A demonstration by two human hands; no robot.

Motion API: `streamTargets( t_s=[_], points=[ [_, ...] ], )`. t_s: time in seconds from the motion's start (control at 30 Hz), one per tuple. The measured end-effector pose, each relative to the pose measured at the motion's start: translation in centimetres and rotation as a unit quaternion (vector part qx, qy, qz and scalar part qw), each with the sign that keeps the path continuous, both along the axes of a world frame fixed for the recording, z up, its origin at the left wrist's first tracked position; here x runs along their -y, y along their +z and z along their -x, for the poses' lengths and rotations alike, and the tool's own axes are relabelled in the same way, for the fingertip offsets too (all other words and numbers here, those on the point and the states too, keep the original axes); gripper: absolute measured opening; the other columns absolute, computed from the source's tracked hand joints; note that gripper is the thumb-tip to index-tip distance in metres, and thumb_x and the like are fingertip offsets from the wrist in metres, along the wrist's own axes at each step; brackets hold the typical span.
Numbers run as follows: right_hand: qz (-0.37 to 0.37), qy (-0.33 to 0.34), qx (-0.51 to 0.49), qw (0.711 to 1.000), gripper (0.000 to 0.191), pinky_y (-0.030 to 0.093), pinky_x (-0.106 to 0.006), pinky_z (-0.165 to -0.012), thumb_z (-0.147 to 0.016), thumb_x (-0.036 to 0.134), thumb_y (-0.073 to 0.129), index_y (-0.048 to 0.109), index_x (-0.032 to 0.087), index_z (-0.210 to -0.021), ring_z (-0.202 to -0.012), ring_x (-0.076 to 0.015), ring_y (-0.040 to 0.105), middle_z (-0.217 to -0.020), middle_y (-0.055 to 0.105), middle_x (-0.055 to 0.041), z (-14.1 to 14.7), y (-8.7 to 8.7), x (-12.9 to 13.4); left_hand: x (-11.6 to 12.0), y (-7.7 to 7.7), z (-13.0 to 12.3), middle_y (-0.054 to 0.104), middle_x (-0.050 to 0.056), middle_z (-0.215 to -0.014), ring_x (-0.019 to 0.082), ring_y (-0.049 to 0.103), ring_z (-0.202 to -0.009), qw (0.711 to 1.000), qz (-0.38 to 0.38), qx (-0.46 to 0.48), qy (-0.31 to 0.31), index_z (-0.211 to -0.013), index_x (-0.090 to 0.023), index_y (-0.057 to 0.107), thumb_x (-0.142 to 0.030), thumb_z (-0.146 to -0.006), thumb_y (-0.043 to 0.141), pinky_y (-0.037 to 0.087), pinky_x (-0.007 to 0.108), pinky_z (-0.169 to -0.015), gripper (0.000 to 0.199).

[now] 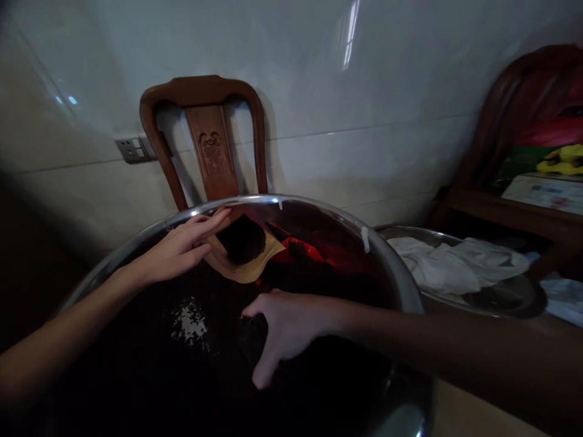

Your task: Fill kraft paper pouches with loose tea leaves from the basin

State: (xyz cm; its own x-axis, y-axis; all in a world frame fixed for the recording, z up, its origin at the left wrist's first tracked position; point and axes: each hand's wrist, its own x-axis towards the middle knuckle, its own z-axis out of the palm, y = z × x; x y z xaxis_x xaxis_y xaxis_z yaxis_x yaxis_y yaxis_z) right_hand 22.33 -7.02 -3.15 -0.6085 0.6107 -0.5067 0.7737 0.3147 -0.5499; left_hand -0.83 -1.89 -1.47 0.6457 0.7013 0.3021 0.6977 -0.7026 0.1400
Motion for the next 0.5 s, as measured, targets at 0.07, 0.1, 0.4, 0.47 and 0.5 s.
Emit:
streamTargets(
  t_s=[0.07, 0.1, 0.4, 0.47, 0.5],
  points=[
    [0.001, 0.008, -0.022, 1.000, 0.089, 0.048, -0.026, -0.076, -0.046, 0.037, 0.075, 0.053, 0.018, -0.130, -0.092, -0.0199, 0.061, -0.108, 0.063, -0.0058, 0.3, 1.0, 0.1, 0.0, 0.0, 0.0, 0.028, 0.000, -0.151, 0.026, 0.040, -0.124, 1.000, -0.001, -0.002, -0.002, -0.149, -0.028, 0.012, -0.026, -0.089, 0.039, 0.040, 0.047, -0.101, 0.066],
    [-0.006, 0.008, -0.032, 0.999, 0.087, 0.048, -0.026, -0.076, -0.047, 0.037, 0.075, 0.054, 0.018, -0.129, -0.092, -0.0195, 0.061, -0.106, 0.064, -0.0054, 0.5, 1.5, 0.2, 0.1, 0.0, 0.0, 0.028, 0.000, -0.152, 0.026, 0.039, -0.125, 1.000, -0.001, -0.003, -0.001, -0.149, -0.028, 0.012, -0.026, -0.089, 0.038, 0.039, 0.048, -0.101, 0.065],
    [-0.074, 0.042, -0.117, 0.990, 0.059, 0.049, -0.025, -0.072, -0.055, 0.040, 0.072, 0.064, 0.021, -0.110, -0.082, -0.0163, 0.062, -0.099, 0.066, -0.0015, 1.1, 6.5, -1.2, 0.1, 0.0, 0.2, 0.039, 0.003, -0.144, 0.025, 0.044, -0.122, 1.000, 0.010, 0.006, 0.017, -0.148, -0.032, 0.015, -0.020, -0.086, 0.040, 0.042, 0.046, -0.100, 0.067],
    [-0.144, 0.039, -0.132, 0.980, 0.057, 0.049, -0.026, -0.071, -0.057, 0.044, 0.071, 0.063, 0.023, -0.110, -0.083, -0.0168, 0.062, -0.102, 0.065, -0.0015, 1.5, 6.4, -2.5, 0.0, 0.0, 0.2, 0.042, 0.004, -0.141, 0.024, 0.044, -0.122, 1.000, 0.007, 0.010, 0.009, -0.148, -0.032, 0.015, -0.018, -0.085, 0.040, 0.041, 0.047, -0.101, 0.069],
    [-0.193, 0.026, -0.130, 0.972, 0.060, 0.049, -0.027, -0.073, -0.057, 0.046, 0.071, 0.062, 0.024, -0.112, -0.086, -0.0179, 0.061, -0.104, 0.064, -0.0023, 1.9, 6.1, -3.1, 0.0, 0.0, 0.2, 0.044, 0.005, -0.138, 0.024, 0.045, -0.121, 1.000, 0.006, 0.012, 0.012, -0.148, -0.031, 0.015, -0.018, -0.085, 0.039, 0.041, 0.047, -0.101, 0.069]
  ],
)
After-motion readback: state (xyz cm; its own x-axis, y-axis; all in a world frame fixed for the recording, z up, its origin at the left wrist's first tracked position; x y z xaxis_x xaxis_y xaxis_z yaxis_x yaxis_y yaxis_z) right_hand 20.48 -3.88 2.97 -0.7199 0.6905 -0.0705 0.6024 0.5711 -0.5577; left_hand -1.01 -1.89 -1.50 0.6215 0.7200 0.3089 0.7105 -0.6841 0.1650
